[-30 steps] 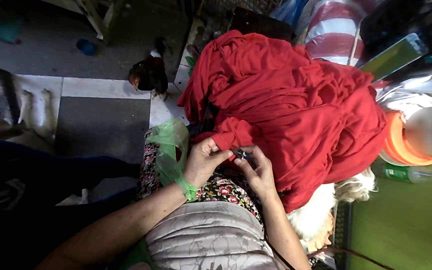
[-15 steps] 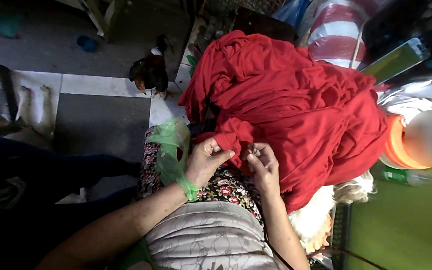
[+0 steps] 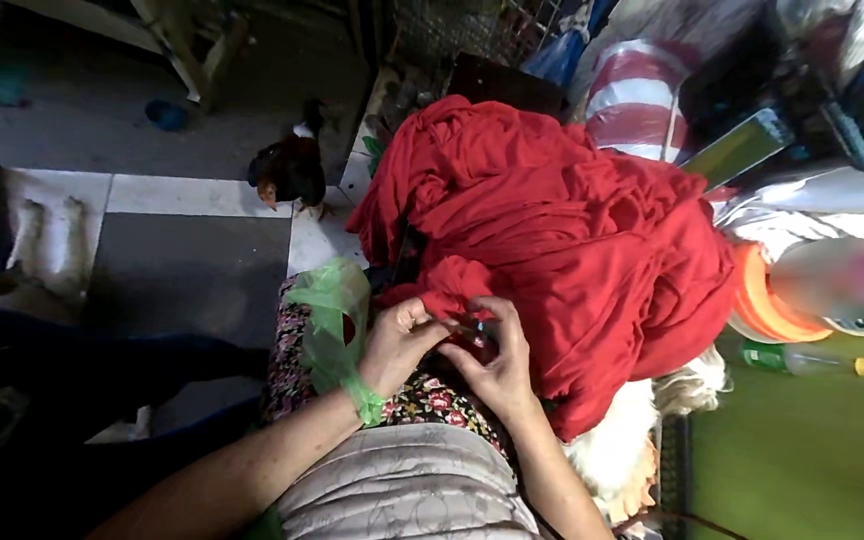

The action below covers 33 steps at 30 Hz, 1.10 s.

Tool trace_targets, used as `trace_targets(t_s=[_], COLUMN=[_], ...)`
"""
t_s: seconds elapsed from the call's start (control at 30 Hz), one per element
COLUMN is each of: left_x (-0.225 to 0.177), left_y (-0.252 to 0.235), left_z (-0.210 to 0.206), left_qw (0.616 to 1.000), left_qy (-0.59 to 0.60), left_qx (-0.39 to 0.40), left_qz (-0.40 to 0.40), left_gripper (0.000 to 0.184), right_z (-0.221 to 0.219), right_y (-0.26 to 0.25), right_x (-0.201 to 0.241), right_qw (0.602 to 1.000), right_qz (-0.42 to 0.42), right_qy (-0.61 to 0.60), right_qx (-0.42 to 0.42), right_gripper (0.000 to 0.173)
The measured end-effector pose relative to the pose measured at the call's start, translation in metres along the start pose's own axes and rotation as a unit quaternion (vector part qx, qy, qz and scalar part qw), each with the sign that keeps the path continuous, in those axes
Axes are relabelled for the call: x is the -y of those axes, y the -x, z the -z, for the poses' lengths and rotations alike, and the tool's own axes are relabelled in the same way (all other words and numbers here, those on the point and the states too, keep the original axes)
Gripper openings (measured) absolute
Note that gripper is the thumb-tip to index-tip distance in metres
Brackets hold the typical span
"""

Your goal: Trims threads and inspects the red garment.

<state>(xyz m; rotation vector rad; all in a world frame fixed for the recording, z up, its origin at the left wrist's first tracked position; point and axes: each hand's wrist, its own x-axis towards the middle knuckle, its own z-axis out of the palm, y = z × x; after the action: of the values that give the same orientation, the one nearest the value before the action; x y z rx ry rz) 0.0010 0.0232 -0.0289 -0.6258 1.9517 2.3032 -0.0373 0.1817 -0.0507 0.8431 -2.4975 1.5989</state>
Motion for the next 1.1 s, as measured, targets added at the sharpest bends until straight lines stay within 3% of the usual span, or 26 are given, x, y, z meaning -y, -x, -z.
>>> trace_targets(t_s=[0.17, 0.33, 0.47, 0.57, 0.67, 0.83, 1.0, 1.1], left_x=[-0.003, -0.004, -0.006, -0.024, -0.038, -0.054, -0.073, -0.093], left_y=[0.010, 0.004, -0.026, -0.054, -0.079, -0.106, -0.114, -0.119], left_z=[0.007, 0.016, 0.010, -0.012, -0.041, -0.094, -0.117, -0.094], left_qw=[0.994, 0.991, 0.947, 0.910, 0.913, 0.941, 0.948, 0.976], left_qy=[-0.050, -0.106, -0.206, -0.288, -0.311, -0.280, -0.249, -0.149], left_qx=[0.013, 0.004, -0.027, -0.031, 0.000, 0.054, 0.083, 0.111], left_qz=[-0.099, -0.077, -0.244, -0.298, -0.265, -0.183, -0.178, -0.114], left_gripper=[0.008, 0.021, 0.035, 0.034, 0.034, 0.057, 0.018, 0.018], right_z=[-0.008, 0.030, 0.073, 0.082, 0.081, 0.073, 0.069, 0.071], right_y=[-0.019, -0.040, -0.051, -0.053, -0.051, -0.046, -0.045, -0.044], right_x=[0.011, 0.013, -0.009, -0.024, -0.027, -0.031, -0.031, -0.031], right_qw=[0.994, 0.996, 0.981, 0.950, 0.915, 0.930, 0.930, 0.924], right_qz=[0.061, 0.024, -0.014, -0.105, -0.102, -0.090, -0.094, -0.091], right_qy=[0.094, 0.081, 0.117, -0.068, -0.222, -0.170, -0.165, -0.190], right_qx=[0.005, 0.008, -0.154, -0.287, -0.322, -0.313, -0.315, -0.320], right_gripper=[0.046, 0.037, 0.022, 0.013, 0.013, 0.013, 0.014, 0.012])
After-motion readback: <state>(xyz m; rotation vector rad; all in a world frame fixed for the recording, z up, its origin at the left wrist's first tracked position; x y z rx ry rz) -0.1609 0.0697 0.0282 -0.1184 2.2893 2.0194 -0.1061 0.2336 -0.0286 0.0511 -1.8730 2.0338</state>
